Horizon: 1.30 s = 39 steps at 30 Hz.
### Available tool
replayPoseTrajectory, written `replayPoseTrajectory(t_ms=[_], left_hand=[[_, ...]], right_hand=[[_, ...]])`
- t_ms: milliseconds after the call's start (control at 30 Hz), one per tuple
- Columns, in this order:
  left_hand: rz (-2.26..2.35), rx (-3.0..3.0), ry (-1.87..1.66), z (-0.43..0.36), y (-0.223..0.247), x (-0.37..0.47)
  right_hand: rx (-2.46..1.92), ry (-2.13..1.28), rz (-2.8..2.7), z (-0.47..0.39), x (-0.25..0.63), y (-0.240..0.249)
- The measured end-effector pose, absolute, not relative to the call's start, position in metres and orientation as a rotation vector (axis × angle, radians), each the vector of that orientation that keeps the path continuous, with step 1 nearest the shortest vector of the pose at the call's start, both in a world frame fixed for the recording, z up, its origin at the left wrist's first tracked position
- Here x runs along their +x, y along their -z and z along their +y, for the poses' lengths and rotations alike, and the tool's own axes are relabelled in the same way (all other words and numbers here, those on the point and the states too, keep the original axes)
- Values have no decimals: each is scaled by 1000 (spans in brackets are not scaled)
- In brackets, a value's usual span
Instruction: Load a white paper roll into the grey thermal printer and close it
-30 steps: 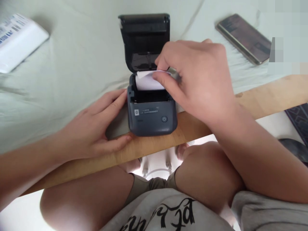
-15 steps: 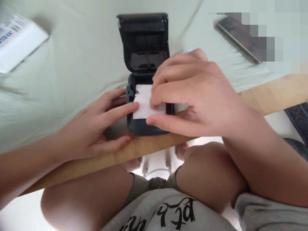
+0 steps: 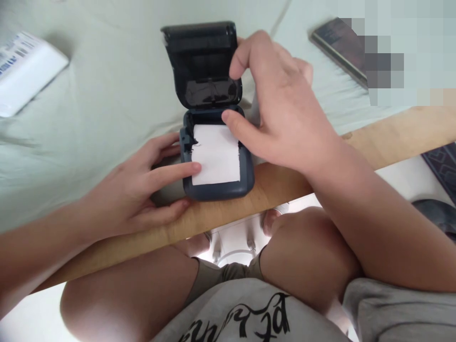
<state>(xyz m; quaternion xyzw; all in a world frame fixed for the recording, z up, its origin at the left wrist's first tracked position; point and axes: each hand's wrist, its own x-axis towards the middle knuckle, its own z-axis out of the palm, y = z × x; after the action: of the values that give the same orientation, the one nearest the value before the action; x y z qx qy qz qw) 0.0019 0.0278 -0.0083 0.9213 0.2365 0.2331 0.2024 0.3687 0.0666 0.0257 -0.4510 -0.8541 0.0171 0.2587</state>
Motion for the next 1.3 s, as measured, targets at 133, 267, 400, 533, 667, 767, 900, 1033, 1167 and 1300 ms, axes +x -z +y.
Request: replayPoseTrajectory(t_ms=[133,267,400,533,667,767,900,1033,1167,1300], left_hand=[[710,2604,-625,26,8,0],[710,2624,-610,26,7,1],[650,2635,-639,27,7,2],[685,2614,-628,26,10,0],[705,2611,-619,26,12,-1],[692,2613,-622,25,11,0],[752,2612,-645,24,10,1],[828,2601,-615,24,12,2],[833,2577,-634,26,15,2],[845,2629,-631,30,19,1]], right_hand=[[-1183,-8,-2247,59,359,-33],[-1167,80,-2196,50,350,-43],[-1060,62,-2222,49,352,-42],[-923,65,-2378,47,362,-40],[-936,-20,-2417,42,365,-42],[-985,-5,-2384,41,365,-42],[-1084,-51,-2363,44,370,-40],[-1137,-134,-2438,53,378,-44],[-1290,-187,-2446,62,380,-48],[-1328,-280,-2447,64,370,-52]])
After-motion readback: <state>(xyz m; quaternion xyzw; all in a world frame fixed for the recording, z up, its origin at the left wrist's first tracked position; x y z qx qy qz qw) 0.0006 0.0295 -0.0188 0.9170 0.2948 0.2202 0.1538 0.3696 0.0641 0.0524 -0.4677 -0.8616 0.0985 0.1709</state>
